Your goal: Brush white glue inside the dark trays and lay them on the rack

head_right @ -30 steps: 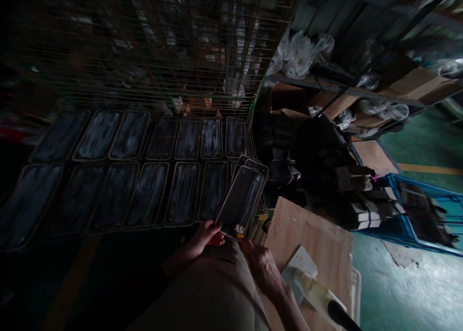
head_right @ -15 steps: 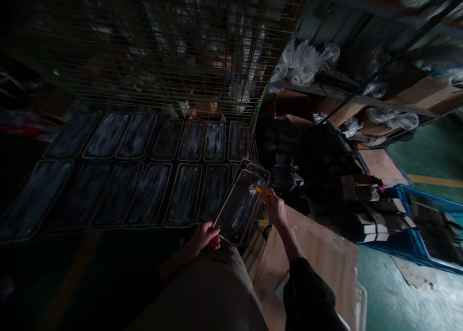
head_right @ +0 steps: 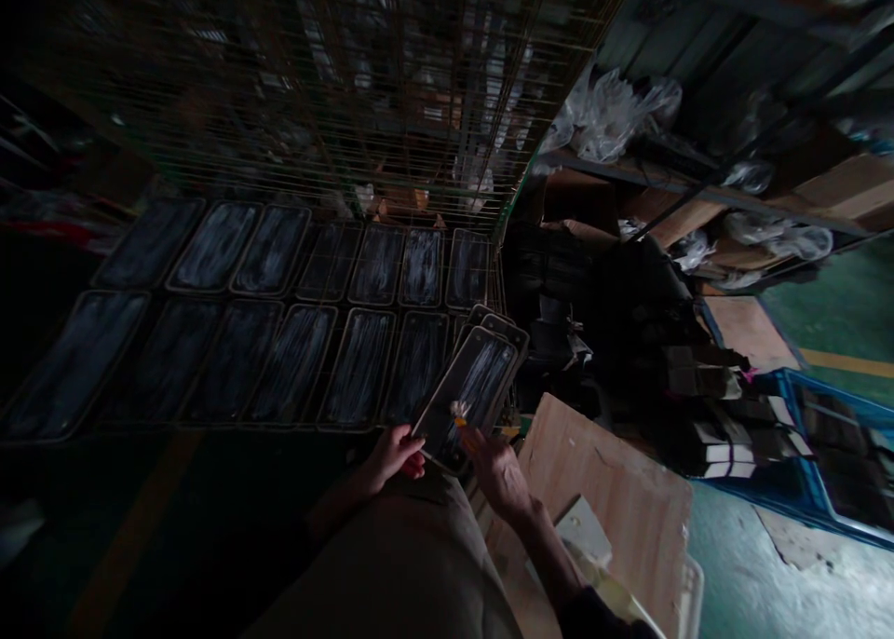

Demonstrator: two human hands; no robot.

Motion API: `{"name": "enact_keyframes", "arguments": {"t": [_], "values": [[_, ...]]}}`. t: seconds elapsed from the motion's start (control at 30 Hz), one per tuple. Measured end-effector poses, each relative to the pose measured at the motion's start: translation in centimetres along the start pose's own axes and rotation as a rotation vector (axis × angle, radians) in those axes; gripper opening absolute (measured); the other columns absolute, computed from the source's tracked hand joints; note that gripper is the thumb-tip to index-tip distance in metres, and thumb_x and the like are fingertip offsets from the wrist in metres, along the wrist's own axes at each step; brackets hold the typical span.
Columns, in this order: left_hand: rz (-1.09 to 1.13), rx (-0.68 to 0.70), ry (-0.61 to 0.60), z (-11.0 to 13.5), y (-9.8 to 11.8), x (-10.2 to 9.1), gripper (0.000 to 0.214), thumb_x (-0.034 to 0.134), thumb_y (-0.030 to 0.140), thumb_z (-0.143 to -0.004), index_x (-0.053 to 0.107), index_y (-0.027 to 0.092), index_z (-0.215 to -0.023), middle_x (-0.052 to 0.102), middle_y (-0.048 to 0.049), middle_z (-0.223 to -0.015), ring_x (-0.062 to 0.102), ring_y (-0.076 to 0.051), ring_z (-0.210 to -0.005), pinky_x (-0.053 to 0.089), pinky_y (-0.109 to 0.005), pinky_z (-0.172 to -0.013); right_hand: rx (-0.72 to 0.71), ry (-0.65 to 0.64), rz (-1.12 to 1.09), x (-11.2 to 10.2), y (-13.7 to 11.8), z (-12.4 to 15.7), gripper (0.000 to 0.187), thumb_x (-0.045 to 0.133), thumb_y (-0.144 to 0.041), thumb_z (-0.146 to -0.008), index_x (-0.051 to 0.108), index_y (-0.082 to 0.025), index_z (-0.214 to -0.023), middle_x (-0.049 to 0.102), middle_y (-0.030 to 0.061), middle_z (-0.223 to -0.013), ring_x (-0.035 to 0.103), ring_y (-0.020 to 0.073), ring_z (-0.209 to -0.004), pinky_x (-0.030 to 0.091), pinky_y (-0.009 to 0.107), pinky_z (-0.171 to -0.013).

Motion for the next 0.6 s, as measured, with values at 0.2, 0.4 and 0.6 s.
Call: {"name": "enact_keyframes", "arguments": {"t": [0.2, 0.4, 0.6], "values": [[-0.011, 0.001, -0.052, 0.3, 0.2, 0.1, 0.028, 0.069, 0.038, -0.087, 0.052, 0.018, -0.093, 0.066, 0.0022, -0.057, 0.068, -0.016, -0.046, 0.052, -0.023, -0.045, 0.240, -0.079, -0.434, 1.1, 0.4, 1.4, 0.039, 0.040, -0.048, -0.106, 0.066, -0.022, -0.120, 0.075, 0.0050, -0.081, 0.074, 0.0197, -0.073, 0.062, 0.032, -0.070], [-0.154, 0.066, -0.029, 0.6, 0.7, -0.2, 0.015, 0.059, 0.031, -0.089, 0.050, 0.019, -0.084, 0.064, 0.0028, -0.058, 0.066, -0.015, -0.046, 0.049, -0.022, -0.044, 0.386, 0.043, -0.690, 1.2, 4.8, -2.1, 0.052, 0.053, -0.069, -0.093, 0.065, -0.020, -0.105, 0.074, 0.0052, -0.071, 0.073, 0.0237, -0.060, 0.061, 0.034, -0.053], [-0.133, 0.087, -0.031, 0.5, 0.9, -0.1, 0.019, 0.063, 0.031, -0.086, 0.048, 0.020, -0.081, 0.062, 0.0032, -0.056, 0.064, -0.014, -0.042, 0.047, -0.021, -0.042, 0.399, 0.254, -0.638, -1.3, 5.7, -2.3, 0.047, 0.056, -0.065, -0.093, 0.063, -0.021, -0.109, 0.074, 0.0053, -0.077, 0.074, 0.0240, -0.065, 0.063, 0.035, -0.059]]}}
Point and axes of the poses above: each hand's wrist, its own z-axis away from the middle knuckle, its own x-axis out of the palm, y = z × x, the point moved 7 cm from there along -z, towards the middle knuckle
